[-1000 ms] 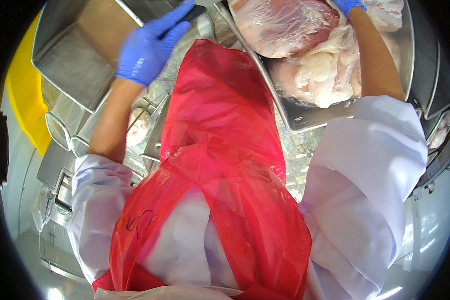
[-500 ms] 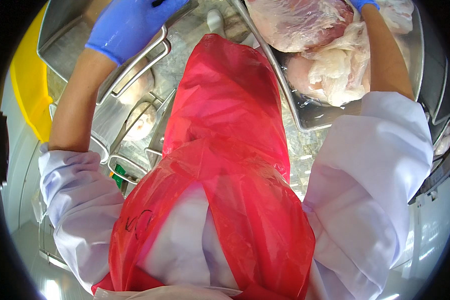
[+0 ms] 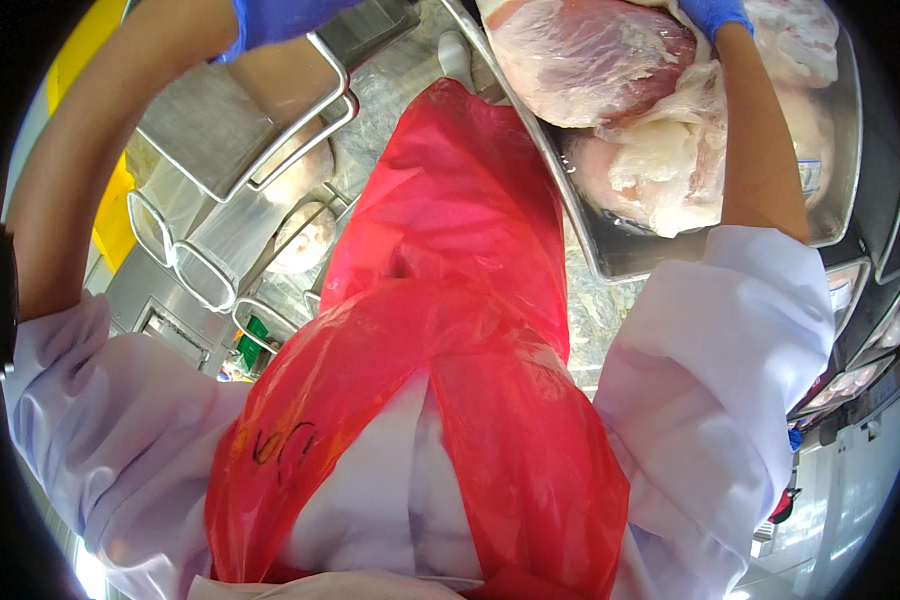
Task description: The person uses a knife to cut raw meat portions from a metal tray and places them into a separate container. The person handles the meat with gloved hands and repeatedly slices and transfers pieces throughout the clip.
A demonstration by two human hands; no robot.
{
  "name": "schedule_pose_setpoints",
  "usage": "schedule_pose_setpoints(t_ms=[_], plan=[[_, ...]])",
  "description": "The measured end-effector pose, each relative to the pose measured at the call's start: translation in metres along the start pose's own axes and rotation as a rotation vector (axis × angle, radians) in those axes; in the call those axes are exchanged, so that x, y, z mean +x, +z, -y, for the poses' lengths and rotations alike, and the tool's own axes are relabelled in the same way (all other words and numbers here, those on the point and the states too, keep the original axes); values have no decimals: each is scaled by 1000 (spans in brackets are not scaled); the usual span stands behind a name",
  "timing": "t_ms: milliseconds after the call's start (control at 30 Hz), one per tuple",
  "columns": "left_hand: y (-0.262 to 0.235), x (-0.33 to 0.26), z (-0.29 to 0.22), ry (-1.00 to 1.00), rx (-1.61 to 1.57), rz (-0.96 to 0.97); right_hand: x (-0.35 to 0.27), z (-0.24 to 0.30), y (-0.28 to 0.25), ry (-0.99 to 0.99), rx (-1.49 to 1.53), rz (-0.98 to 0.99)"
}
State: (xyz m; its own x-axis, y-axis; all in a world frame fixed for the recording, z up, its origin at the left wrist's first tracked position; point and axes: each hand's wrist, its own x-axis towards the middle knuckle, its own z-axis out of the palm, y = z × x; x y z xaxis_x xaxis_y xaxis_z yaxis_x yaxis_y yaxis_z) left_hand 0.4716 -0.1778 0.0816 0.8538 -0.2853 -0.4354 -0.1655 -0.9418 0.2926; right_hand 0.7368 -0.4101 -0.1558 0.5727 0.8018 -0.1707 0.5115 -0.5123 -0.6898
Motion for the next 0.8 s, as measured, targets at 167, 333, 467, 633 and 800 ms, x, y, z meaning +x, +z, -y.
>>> schedule_pose_setpoints(t_ms=[167, 333, 467, 633, 800], plan=[[42, -20, -43, -497, -349, -93, -2, -24, 2, -80, -53, -91], [110, -37, -74, -713, -262, -183, 3, -13, 6, -68, -133, -113], [150, -38, -86, -744, -177, -332, 1, -4, 1, -69, -70, -129], [185, -37, -100, -773, -201, -460, 6, -13, 3, -128, -131, -189], [191, -39, -111, -792, -239, -362, 0, 17, -5, -32, -193, -176]])
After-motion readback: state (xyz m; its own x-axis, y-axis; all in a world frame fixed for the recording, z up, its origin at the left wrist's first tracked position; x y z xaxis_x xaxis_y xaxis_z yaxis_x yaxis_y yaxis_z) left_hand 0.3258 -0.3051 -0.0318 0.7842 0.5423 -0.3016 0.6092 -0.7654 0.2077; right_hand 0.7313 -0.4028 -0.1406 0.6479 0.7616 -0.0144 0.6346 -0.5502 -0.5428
